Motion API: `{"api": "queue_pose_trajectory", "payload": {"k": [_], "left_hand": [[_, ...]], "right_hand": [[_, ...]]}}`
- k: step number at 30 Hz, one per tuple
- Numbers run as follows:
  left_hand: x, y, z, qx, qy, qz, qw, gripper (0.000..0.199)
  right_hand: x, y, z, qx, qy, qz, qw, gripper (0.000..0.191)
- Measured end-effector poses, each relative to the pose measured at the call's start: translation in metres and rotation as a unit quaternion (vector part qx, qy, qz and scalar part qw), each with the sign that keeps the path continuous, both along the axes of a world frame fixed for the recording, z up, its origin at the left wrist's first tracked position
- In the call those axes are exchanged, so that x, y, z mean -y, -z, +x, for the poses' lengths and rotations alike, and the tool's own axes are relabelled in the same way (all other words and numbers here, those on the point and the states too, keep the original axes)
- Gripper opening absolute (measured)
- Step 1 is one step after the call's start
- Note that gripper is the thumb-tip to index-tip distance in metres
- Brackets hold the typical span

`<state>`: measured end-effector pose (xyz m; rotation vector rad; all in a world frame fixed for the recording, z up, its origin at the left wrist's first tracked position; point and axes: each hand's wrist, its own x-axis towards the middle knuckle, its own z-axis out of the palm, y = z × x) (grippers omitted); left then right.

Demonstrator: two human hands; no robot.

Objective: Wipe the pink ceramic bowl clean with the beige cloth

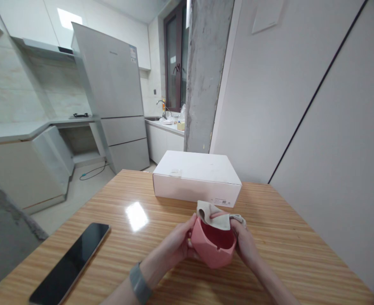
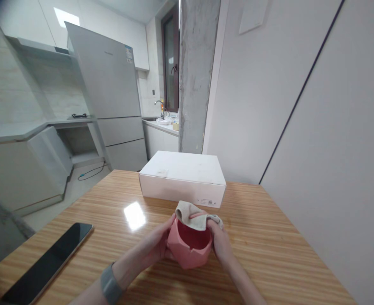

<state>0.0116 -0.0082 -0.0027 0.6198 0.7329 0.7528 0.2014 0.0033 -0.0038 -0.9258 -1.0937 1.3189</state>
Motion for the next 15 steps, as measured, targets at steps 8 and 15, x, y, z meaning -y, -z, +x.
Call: {"api": "queue_pose_trajectory", "payload": {"k": [8, 15], "left_hand": [[0.006, -0.001, 0.008, 0.061, -0.107, 0.084, 0.989, 0.041], [0.008, -0.008, 0.009, 0.115, -0.076, 0.036, 0.990, 0.033]], "right_hand": [[0.008, 0.005, -0.021, -0.003, 0.145, 0.071, 0.987, 0.025], [0.007, 0.004, -0.018, -0.028, 0.134, 0.061, 0.989, 0.026]]}}
